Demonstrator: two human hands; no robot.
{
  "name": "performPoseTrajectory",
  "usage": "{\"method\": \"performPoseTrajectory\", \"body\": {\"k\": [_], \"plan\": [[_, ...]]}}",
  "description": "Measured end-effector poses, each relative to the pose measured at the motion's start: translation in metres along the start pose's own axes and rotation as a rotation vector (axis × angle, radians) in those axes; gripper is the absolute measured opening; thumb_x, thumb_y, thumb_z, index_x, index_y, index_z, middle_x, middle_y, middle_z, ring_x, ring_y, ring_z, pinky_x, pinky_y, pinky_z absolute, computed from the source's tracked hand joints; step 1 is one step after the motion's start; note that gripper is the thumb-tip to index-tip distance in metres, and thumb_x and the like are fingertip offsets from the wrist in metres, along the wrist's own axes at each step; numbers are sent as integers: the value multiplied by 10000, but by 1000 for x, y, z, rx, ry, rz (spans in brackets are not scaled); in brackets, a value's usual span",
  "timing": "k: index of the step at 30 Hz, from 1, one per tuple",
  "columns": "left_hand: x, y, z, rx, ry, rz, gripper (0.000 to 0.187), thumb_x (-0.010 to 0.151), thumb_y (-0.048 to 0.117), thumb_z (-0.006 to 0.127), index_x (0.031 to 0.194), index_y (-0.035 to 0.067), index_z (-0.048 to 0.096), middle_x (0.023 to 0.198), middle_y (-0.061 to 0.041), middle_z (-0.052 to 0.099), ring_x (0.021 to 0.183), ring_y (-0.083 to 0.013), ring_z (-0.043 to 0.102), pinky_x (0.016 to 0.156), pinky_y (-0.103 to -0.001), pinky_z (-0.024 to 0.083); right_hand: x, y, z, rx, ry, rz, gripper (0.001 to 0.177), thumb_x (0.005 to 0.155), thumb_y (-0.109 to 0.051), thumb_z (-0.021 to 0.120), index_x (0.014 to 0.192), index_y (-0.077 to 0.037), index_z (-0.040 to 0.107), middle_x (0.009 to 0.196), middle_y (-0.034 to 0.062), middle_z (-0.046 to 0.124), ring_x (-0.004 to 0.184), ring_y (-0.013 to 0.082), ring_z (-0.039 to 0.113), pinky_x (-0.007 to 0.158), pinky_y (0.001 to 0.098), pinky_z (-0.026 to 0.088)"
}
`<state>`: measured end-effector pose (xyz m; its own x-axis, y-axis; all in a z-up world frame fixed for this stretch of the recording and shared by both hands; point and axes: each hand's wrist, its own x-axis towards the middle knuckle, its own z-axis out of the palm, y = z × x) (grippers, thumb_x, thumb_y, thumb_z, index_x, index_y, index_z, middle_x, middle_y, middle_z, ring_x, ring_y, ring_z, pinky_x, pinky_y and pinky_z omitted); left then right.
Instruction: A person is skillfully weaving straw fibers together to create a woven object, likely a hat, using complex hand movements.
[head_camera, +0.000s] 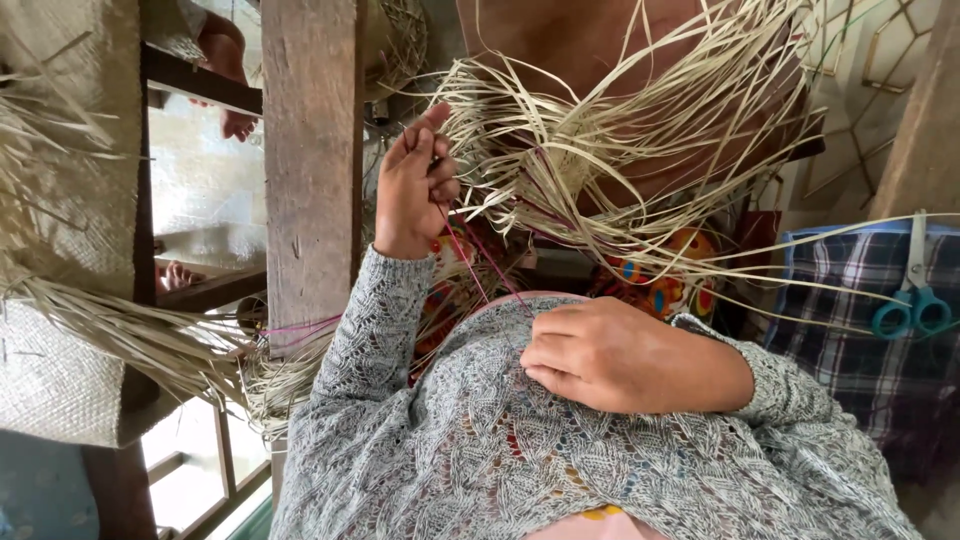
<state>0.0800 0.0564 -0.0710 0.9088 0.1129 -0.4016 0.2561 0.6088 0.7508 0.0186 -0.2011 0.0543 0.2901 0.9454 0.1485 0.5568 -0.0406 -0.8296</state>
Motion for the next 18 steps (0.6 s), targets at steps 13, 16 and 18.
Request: {"method": "performPoseTrajectory", "body": {"k": [13, 16, 18], "plan": [[43, -3, -49, -63, 109, 116, 304, 1096, 76, 471, 1357, 8, 611, 883, -19, 571, 516, -48, 288, 425, -203, 240, -12, 4, 1, 15, -14, 106, 291, 1006, -152, 560, 1232, 6, 651, 1011, 113, 692, 825, 254, 670, 604, 377, 523], [39, 3, -45, -6, 111, 142, 285, 1103, 82, 459, 1342, 24, 602, 870, -21, 573, 512, -49, 278, 417, -207, 249, -12, 1, -2, -25, 12, 85, 293, 977, -98, 609, 1238, 31, 645, 938, 122, 671, 732, 248, 661, 577, 372, 521], [37, 7, -43, 2, 116, 139, 283, 1103, 73, 446, 1341, 40, 596, 880, -27, 571, 513, -52, 287, 419, -206, 258, -18, 1, -6, -45, -54, 79, 375, 975, -77, 592, 1328, 48, 580, 970, 123, 636, 777, 244, 635, 594, 369, 508]]}}
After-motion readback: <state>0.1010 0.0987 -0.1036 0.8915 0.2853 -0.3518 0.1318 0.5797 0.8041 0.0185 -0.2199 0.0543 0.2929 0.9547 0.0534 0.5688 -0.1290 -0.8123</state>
